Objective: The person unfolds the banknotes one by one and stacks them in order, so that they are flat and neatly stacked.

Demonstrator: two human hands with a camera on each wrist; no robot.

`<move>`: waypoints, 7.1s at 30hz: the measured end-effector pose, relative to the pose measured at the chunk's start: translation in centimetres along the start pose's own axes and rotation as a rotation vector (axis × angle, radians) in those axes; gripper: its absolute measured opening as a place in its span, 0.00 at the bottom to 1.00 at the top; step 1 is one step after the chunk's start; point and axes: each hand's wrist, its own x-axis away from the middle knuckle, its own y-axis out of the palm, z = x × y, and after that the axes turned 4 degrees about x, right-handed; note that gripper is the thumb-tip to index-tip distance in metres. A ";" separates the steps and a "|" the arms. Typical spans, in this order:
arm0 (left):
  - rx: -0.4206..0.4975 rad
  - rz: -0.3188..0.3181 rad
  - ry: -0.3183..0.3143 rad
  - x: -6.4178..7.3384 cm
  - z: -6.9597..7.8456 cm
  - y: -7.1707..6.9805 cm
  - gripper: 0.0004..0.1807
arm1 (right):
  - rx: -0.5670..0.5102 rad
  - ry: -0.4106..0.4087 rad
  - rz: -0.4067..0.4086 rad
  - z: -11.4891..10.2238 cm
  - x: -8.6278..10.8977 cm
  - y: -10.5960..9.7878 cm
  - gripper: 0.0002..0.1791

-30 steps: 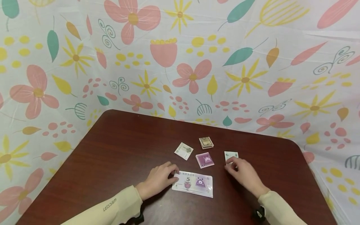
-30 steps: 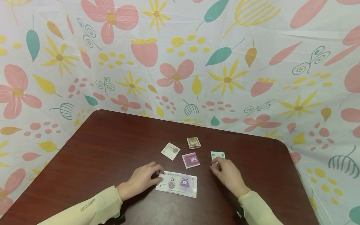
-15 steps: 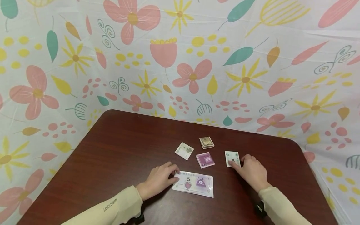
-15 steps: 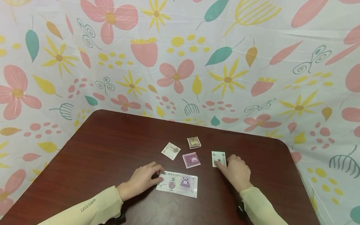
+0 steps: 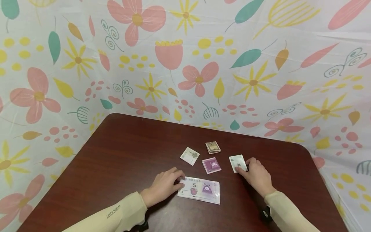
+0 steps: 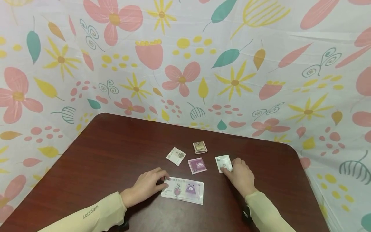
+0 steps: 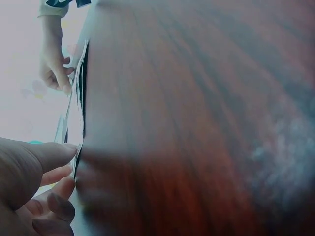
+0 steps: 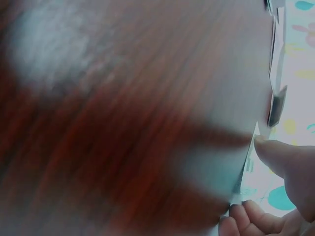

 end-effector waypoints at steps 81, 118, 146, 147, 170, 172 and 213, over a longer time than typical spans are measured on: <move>0.464 0.149 0.044 -1.1 3.5 1.4 0.04 | -0.671 -0.320 -0.204 -9.5 3.8 0.2 0.06; 0.593 0.304 -0.157 -0.4 1.8 0.6 0.03 | -0.707 -0.264 -0.248 -6.4 3.7 0.6 0.10; 0.178 0.066 0.055 0.6 0.6 0.7 0.03 | -0.305 -0.463 -0.059 -6.9 5.6 3.1 0.09; 0.156 0.062 0.065 0.6 0.7 0.8 0.03 | -0.298 -0.464 -0.059 -6.9 5.6 3.2 0.09; 0.023 0.055 0.140 0.7 1.1 0.9 0.03 | -0.273 -0.502 -0.054 -7.1 5.9 3.0 0.10; 0.013 0.054 0.143 0.7 1.2 0.8 0.03 | -0.278 -0.511 -0.052 -7.1 5.9 3.1 0.10; 0.045 0.129 0.024 -0.1 0.1 0.7 0.03 | -0.098 -0.530 -0.099 -6.2 5.6 2.5 0.14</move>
